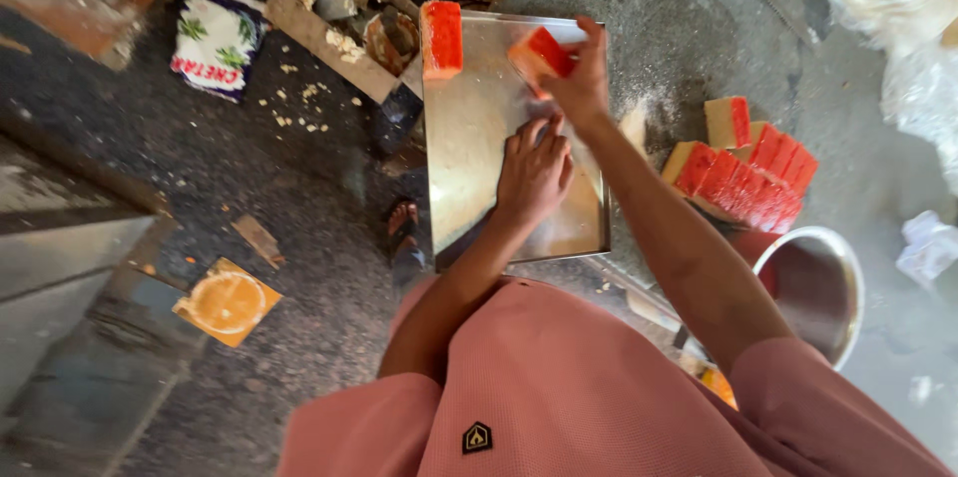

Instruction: The person takes rectangular pieces of cake from a stack and dips them one at a time into a bowl of red liquid, then places them on a metal tray.

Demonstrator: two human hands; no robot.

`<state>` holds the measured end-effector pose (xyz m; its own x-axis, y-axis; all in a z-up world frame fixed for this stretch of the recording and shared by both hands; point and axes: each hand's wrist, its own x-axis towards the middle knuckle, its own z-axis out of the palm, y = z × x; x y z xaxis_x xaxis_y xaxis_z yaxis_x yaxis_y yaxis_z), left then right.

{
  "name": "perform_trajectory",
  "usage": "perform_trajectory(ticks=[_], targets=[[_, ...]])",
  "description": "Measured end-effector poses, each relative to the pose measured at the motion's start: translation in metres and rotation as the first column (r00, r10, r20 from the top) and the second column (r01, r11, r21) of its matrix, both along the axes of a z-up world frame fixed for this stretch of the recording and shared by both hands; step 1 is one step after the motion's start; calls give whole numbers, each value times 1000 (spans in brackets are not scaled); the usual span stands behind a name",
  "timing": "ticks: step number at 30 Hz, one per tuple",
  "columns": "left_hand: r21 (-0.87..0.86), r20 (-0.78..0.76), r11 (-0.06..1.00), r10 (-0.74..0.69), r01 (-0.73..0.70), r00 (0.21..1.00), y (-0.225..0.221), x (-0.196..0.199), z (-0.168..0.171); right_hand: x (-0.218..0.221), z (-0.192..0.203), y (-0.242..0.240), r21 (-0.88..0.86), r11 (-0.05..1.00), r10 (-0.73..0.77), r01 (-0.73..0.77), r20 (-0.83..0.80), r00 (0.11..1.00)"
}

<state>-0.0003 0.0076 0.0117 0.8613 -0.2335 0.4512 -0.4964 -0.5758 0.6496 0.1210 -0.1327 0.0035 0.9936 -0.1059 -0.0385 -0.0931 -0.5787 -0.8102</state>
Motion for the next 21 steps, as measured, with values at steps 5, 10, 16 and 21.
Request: perform_trajectory(ticks=[5, 10, 16, 21], targets=[[13, -28, 999, -49, 50, 998, 1, 0, -3, 3, -2, 75, 83, 951, 296, -299, 40, 954], [-109, 33, 993, -38, 42, 999, 1, 0, -3, -2, 36, 37, 187, 941, 305, -283, -99, 947], [-161, 15, 978, -128, 129, 992, 1, 7, -9, -54, 112, -101, 310, 948, -34, 75, -138, 990], [-13, 27, 993, -113, 113, 993, -1, 6, -15, -170, 142, -277, 641, 670, -531, 373, 63, 845]])
